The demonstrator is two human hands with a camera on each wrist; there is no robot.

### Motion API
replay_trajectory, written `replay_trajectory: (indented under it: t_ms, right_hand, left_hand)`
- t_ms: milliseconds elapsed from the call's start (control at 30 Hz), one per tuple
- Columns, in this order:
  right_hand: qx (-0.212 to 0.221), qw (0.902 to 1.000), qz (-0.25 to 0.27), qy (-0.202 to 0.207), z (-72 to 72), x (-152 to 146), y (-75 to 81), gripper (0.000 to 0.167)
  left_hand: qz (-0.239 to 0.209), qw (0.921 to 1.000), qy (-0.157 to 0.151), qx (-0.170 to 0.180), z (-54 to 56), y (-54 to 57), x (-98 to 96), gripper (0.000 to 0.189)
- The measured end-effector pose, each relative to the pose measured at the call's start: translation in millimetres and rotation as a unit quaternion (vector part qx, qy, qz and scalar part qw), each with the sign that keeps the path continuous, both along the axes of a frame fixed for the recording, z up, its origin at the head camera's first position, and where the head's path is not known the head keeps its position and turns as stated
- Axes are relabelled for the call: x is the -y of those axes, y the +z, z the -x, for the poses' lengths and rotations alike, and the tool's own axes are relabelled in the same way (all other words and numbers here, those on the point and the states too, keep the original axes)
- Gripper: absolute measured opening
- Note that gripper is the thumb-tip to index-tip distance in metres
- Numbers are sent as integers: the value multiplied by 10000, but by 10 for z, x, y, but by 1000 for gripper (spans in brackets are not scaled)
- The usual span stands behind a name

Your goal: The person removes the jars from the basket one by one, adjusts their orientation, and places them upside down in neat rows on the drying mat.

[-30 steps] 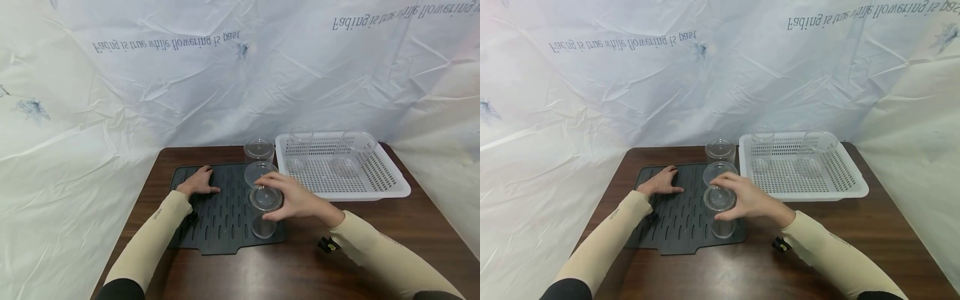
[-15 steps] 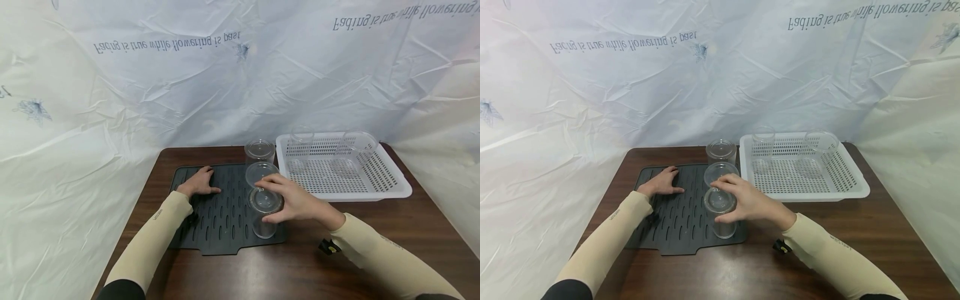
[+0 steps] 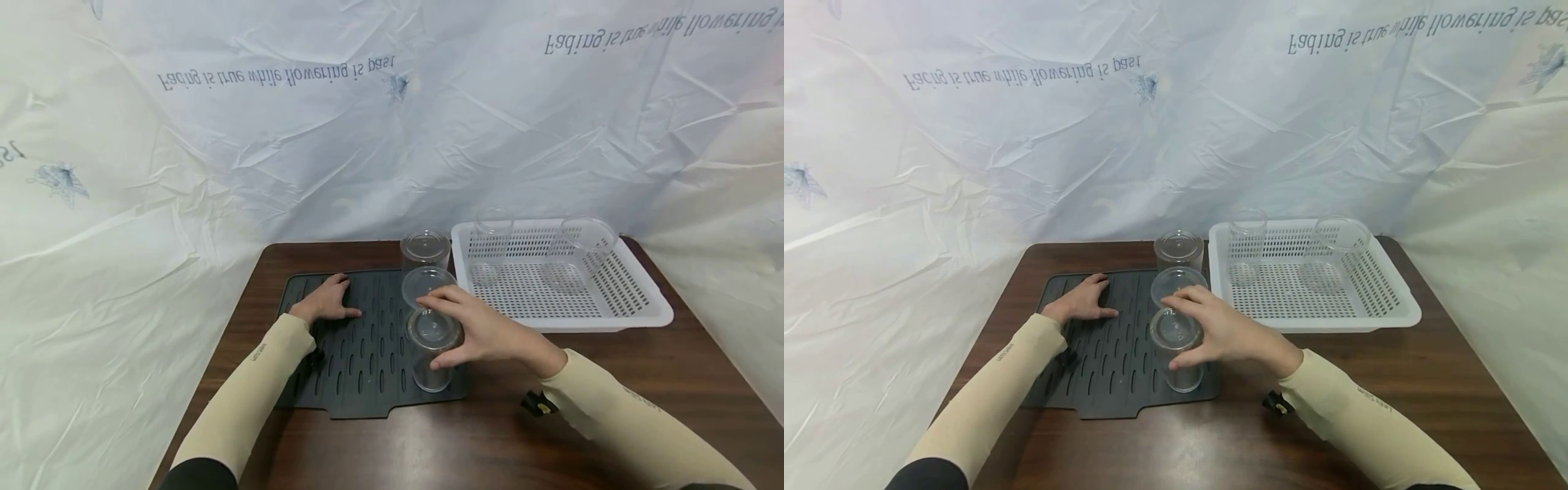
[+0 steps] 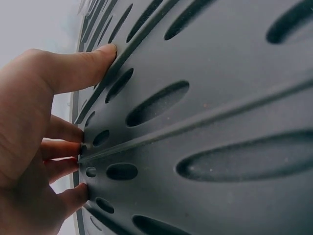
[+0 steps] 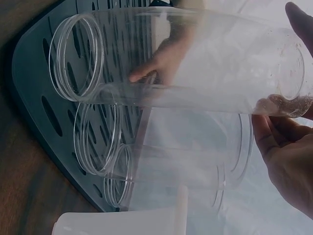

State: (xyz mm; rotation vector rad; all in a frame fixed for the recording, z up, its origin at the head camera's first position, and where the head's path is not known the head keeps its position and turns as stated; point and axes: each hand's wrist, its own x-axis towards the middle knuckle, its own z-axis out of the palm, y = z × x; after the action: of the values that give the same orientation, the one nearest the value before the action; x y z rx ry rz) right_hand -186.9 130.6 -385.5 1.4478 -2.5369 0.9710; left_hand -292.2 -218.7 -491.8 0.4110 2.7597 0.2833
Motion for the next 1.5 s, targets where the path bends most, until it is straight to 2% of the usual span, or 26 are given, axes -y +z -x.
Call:
replay_trajectory:
  t_ms: [433, 933, 1200, 1500]
  right_hand:
    - [239, 9996, 150, 8, 17, -33, -5, 95]
    - [500, 9980, 374, 54, 38, -56, 59, 98]
    - [351, 9976, 597, 41, 110, -118, 118, 95]
    - [131, 9960, 874, -100, 234, -249, 261, 94]
  left_hand:
    - [-39, 10000, -30, 17, 19, -5, 10, 93]
    - [-16, 10000, 38, 83, 28, 78, -32, 93]
    - [-27, 9999, 39, 121, 22, 68, -22, 92]
    - [-21, 9999, 2, 128, 18, 20, 0, 93]
